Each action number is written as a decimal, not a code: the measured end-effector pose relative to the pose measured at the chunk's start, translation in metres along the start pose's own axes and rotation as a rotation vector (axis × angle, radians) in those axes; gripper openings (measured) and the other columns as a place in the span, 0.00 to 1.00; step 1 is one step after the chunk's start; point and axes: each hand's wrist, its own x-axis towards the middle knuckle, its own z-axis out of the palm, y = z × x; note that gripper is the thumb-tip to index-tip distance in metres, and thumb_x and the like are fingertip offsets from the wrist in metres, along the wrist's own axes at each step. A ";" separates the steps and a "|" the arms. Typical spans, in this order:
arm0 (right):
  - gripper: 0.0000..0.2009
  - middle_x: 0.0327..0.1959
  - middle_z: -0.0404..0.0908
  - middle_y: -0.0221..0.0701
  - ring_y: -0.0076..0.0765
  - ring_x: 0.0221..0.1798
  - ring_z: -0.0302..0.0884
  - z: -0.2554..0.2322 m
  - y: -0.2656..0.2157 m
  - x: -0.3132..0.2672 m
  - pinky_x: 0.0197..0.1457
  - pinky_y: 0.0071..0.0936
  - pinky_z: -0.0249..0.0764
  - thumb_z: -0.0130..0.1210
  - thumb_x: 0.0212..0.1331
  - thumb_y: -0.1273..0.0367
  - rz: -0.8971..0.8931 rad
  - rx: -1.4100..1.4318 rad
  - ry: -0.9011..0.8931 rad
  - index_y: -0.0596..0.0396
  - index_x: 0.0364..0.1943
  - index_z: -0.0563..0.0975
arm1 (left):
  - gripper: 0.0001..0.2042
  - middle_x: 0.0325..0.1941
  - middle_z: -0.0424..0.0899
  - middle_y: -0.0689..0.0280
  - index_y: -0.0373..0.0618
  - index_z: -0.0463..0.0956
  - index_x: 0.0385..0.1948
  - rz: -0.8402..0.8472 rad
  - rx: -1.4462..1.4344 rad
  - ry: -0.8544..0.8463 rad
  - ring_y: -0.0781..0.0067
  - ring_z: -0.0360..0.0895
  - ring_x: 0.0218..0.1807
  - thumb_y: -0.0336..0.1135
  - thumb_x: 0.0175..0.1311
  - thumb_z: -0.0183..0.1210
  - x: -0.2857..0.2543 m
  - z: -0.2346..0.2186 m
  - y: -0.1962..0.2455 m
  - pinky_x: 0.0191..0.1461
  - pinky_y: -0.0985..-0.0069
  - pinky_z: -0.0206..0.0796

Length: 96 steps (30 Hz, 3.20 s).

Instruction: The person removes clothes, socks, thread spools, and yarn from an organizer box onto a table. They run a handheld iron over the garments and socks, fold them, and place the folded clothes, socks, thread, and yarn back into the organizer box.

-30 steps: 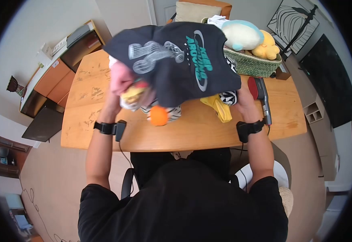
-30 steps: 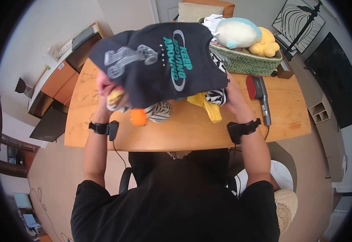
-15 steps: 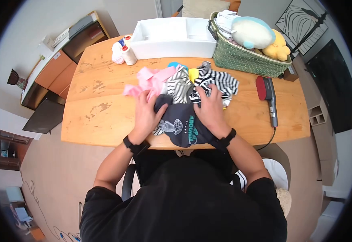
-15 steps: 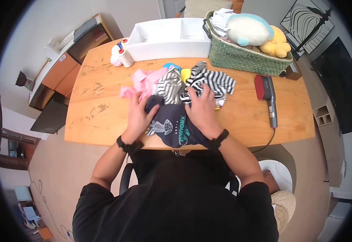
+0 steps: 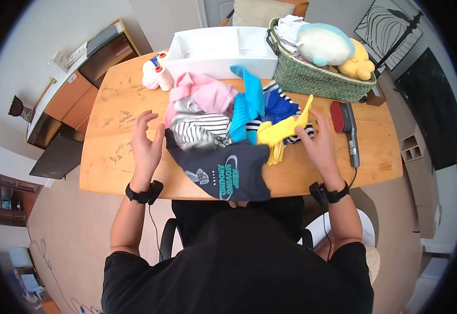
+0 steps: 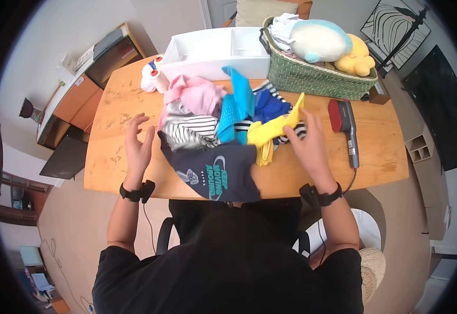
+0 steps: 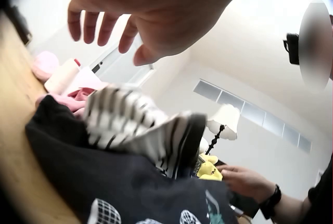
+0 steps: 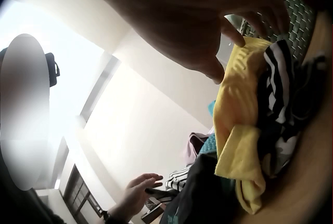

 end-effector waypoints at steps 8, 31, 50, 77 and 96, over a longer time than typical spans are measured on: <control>0.29 0.66 0.79 0.49 0.64 0.71 0.77 0.106 -0.073 0.002 0.69 0.55 0.80 0.74 0.67 0.64 -0.357 -0.737 -0.146 0.56 0.71 0.80 | 0.33 0.57 0.83 0.48 0.52 0.82 0.69 0.237 0.305 -0.483 0.35 0.86 0.56 0.38 0.59 0.80 0.006 0.094 0.054 0.58 0.44 0.82; 0.49 0.76 0.74 0.66 0.74 0.79 0.76 0.077 -0.050 0.025 0.83 0.57 0.73 0.82 0.58 0.47 0.050 -0.575 -0.203 0.46 0.84 0.73 | 0.49 0.82 0.72 0.34 0.38 0.75 0.78 -0.078 0.468 -0.550 0.28 0.70 0.83 0.57 0.57 0.84 0.043 0.087 0.019 0.82 0.47 0.71; 0.39 0.67 0.88 0.39 0.45 0.69 0.87 -0.018 -0.021 0.020 0.76 0.40 0.81 0.76 0.75 0.52 0.255 0.348 -0.295 0.61 0.80 0.75 | 0.55 0.84 0.77 0.46 0.40 0.65 0.87 -0.217 -0.291 -0.393 0.47 0.75 0.84 0.48 0.59 0.86 0.012 -0.007 0.005 0.85 0.56 0.69; 0.39 0.74 0.86 0.48 0.53 0.71 0.88 -0.004 0.008 0.014 0.74 0.46 0.85 0.69 0.80 0.53 0.374 0.399 -0.147 0.65 0.83 0.70 | 0.32 0.78 0.84 0.55 0.41 0.79 0.75 0.028 -0.346 -0.420 0.54 0.79 0.79 0.32 0.70 0.76 -0.004 -0.002 0.007 0.82 0.61 0.70; 0.44 0.72 0.75 0.49 0.66 0.74 0.74 0.071 -0.030 -0.012 0.79 0.53 0.76 0.86 0.53 0.63 -0.319 -0.205 -0.463 0.52 0.78 0.78 | 0.46 0.80 0.79 0.43 0.44 0.88 0.64 0.388 0.243 -0.737 0.22 0.74 0.77 0.68 0.45 0.83 0.058 0.121 0.053 0.76 0.39 0.77</control>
